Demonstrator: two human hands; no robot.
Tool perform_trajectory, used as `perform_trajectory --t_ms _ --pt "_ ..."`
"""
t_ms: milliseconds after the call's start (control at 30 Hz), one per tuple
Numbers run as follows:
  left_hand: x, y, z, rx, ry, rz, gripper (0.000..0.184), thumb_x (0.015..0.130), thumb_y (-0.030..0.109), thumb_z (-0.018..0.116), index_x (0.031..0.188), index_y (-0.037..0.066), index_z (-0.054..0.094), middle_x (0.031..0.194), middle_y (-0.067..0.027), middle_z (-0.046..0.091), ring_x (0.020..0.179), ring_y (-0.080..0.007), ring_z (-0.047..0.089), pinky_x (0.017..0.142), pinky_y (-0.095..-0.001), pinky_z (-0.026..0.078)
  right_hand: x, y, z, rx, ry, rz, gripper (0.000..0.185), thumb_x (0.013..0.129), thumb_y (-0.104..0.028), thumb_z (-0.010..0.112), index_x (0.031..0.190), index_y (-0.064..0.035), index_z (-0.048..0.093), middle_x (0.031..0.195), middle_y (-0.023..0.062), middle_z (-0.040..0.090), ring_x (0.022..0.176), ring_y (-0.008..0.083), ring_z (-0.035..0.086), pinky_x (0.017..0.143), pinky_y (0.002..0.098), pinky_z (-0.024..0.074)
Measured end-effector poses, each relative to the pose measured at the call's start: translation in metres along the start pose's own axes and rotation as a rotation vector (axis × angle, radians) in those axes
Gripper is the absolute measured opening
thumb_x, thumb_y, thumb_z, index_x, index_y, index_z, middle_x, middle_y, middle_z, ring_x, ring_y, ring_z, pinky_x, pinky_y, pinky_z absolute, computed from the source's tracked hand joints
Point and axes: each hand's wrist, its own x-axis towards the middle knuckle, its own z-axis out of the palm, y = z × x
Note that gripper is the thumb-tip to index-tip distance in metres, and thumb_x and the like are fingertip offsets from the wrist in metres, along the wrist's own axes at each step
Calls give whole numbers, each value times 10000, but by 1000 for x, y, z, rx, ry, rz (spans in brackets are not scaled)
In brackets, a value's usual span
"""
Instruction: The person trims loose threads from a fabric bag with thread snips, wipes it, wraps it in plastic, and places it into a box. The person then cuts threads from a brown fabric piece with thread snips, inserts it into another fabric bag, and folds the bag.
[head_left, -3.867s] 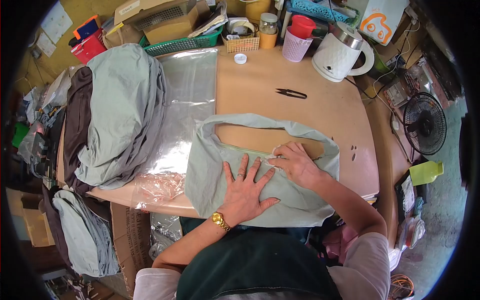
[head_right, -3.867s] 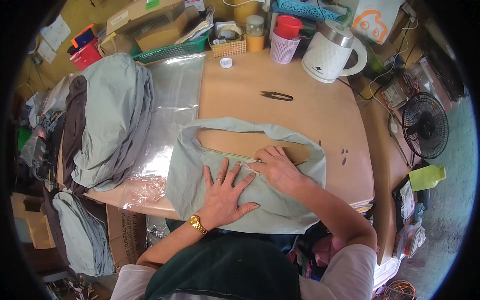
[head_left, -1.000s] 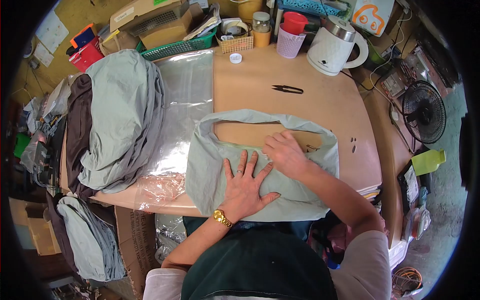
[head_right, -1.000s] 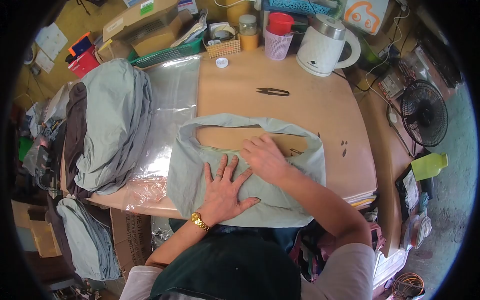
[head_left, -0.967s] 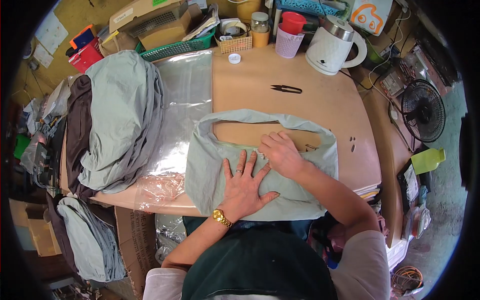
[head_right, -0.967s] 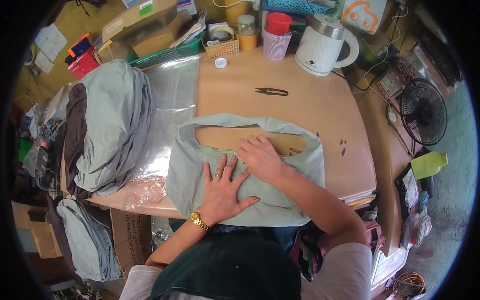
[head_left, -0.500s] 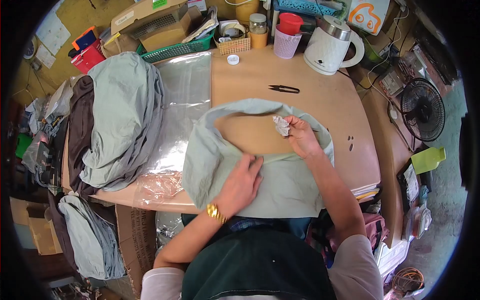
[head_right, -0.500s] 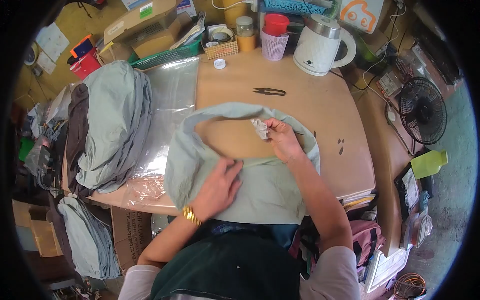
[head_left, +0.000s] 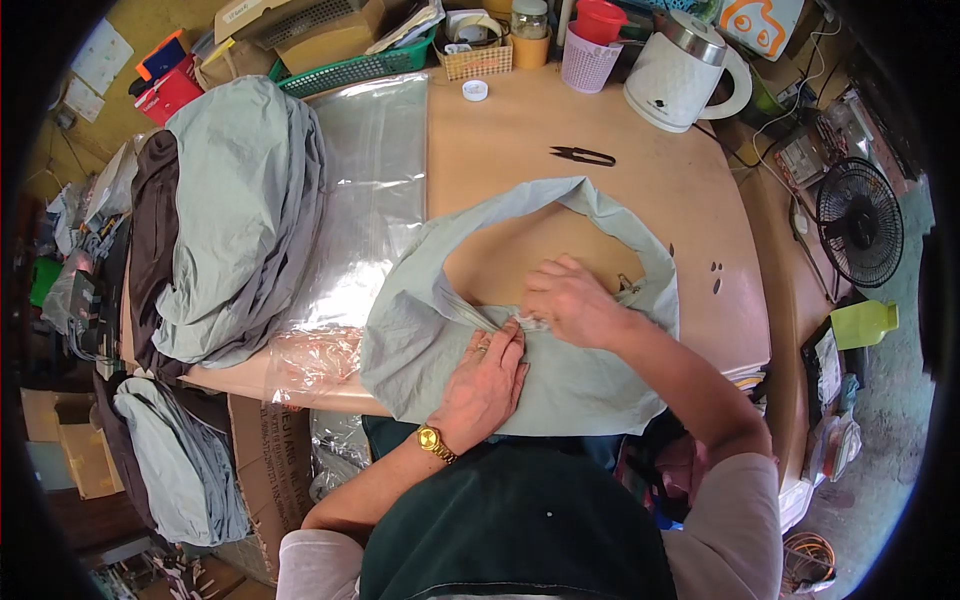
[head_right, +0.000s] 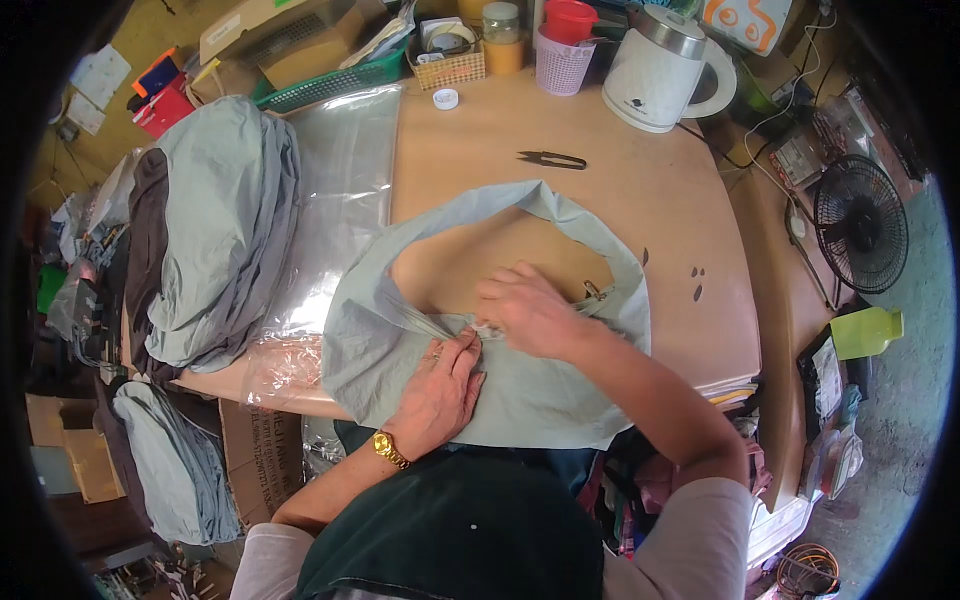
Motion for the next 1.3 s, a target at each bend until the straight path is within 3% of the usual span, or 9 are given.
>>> perform_trajectory --t_ms 333,400,467,533,667,800,967,1167,1300 --pt "8 2 -15 -45 54 19 510 834 148 645 1298 21 475 1382 -176 428 1135 -343 525 967 -397 444 -19 7 -54 -71 -68 41 124 719 3 619 811 -69 659 829 59 549 859 242 578 785 382 442" --pt "18 3 -36 -201 -4 -85 560 820 175 669 1324 52 460 1426 -171 389 1182 -350 500 1003 -410 418 -3 30 -73 185 551 149 106 789 11 589 843 -38 666 899 86 581 860 270 619 769 411 493" --pt "24 -10 -50 -356 -72 -191 611 805 203 694 1350 83 445 1470 -166 350 1229 -356 475 1040 -424 391 13 59 -103 151 654 517 129 854 -49 571 927 -13 671 985 133 613 901 293 645 767 397 525" --pt "32 -38 -58 124 -40 -47 694 811 338 694 1408 130 406 1514 -157 297 1353 -380 341 1120 -533 251 25 122 -90 105 274 816 211 867 -108 578 1033 -4 656 1083 176 612 983 294 631 841 383 504" --pt "46 -80 -47 381 -15 2 747 865 546 551 1475 175 333 1525 -149 293 1437 -379 167 1111 -660 61 73 180 -73 -13 184 599 293 873 -162 595 1129 -22 626 1162 195 580 1107 331 565 953 399 445" --pt "64 -79 -36 395 45 -67 744 876 542 533 1482 171 313 1517 -158 303 1429 -388 185 1113 -649 59 91 107 -100 -215 435 379 390 870 -191 634 1232 -57 584 1238 161 578 1167 340 530 983 401 425" --pt "80 -71 -20 385 95 -152 742 876 535 537 1482 171 310 1519 -162 294 1429 -396 179 1115 -644 52 21 28 -22 -386 162 203 377 912 -183 583 1267 -59 560 1369 171 499 1324 333 416 1115 432 315" --pt "51 -63 -83 14 -16 51 759 812 461 656 1440 148 366 1537 -153 251 1446 -393 132 1125 -641 58 -50 26 -89 -82 311 448 479 938 -278 542 1361 -62 480 1467 170 392 1372 327 351 1140 518 227" --pt "-2 -49 -106 75 -287 90 456 735 253 734 1116 87 547 1274 -133 480 1221 -378 427 1013 -538 326 -101 -21 -63 -87 261 533 534 936 -335 541 1405 -98 442 1493 186 345 1395 347 306 1143 537 194"
